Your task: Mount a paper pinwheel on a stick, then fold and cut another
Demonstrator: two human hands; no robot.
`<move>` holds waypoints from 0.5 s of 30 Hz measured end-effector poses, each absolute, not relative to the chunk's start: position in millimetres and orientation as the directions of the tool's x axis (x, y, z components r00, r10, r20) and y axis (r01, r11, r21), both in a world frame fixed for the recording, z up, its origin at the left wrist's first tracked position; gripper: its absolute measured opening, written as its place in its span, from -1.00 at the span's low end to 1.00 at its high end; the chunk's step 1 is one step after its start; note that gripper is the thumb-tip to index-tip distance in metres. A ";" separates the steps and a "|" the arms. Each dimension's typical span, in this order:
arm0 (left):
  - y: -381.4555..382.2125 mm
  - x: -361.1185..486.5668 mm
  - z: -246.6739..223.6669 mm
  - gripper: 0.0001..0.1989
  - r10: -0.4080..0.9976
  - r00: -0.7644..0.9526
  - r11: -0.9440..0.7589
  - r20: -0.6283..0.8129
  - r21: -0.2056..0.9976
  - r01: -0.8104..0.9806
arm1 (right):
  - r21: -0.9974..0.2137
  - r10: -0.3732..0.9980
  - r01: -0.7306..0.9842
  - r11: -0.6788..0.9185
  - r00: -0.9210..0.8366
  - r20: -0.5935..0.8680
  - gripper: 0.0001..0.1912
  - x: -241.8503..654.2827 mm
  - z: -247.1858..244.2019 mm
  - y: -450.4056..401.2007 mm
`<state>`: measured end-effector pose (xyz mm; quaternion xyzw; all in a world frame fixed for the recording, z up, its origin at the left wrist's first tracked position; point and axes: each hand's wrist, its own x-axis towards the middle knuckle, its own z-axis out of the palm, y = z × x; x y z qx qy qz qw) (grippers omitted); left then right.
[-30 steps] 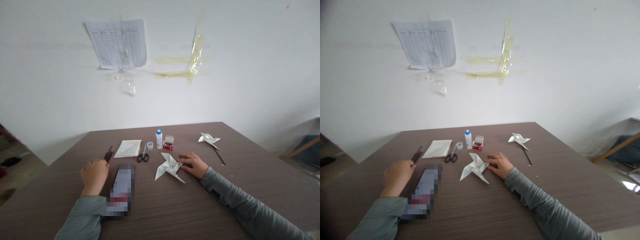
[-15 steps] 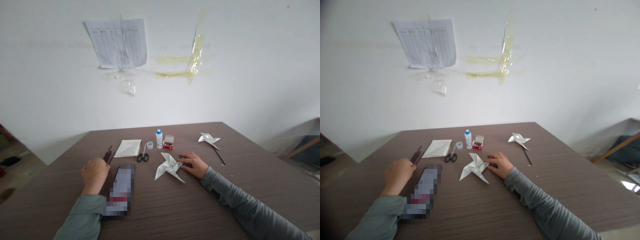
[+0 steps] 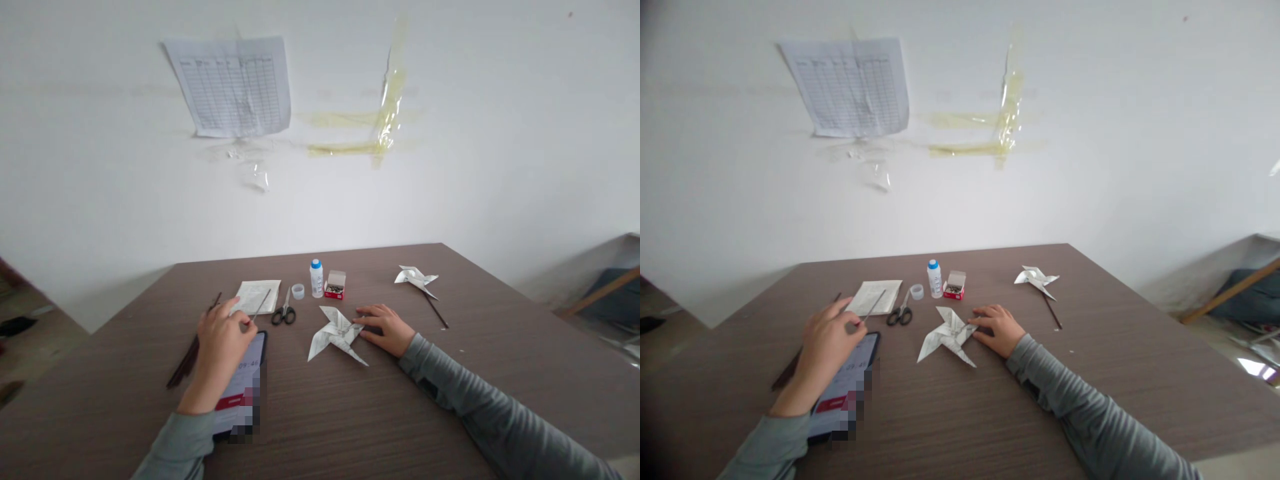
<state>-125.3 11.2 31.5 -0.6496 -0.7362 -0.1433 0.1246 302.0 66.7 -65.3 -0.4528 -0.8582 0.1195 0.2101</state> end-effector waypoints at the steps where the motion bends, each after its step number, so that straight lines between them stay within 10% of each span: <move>1: 8.6 -115.4 29.6 -0.78 0.923 -0.087 0.072 0.374 0.054 0.996 | -0.397 0.828 0.727 0.561 -0.501 0.253 -0.59 302.2 -65.5 66.6; 15: -15.0 -22.9 3.4 -0.64 0.940 0.157 -0.178 0.303 0.044 0.983 | -0.372 0.829 0.746 0.552 -0.447 0.335 -0.59 297.8 -96.0 77.1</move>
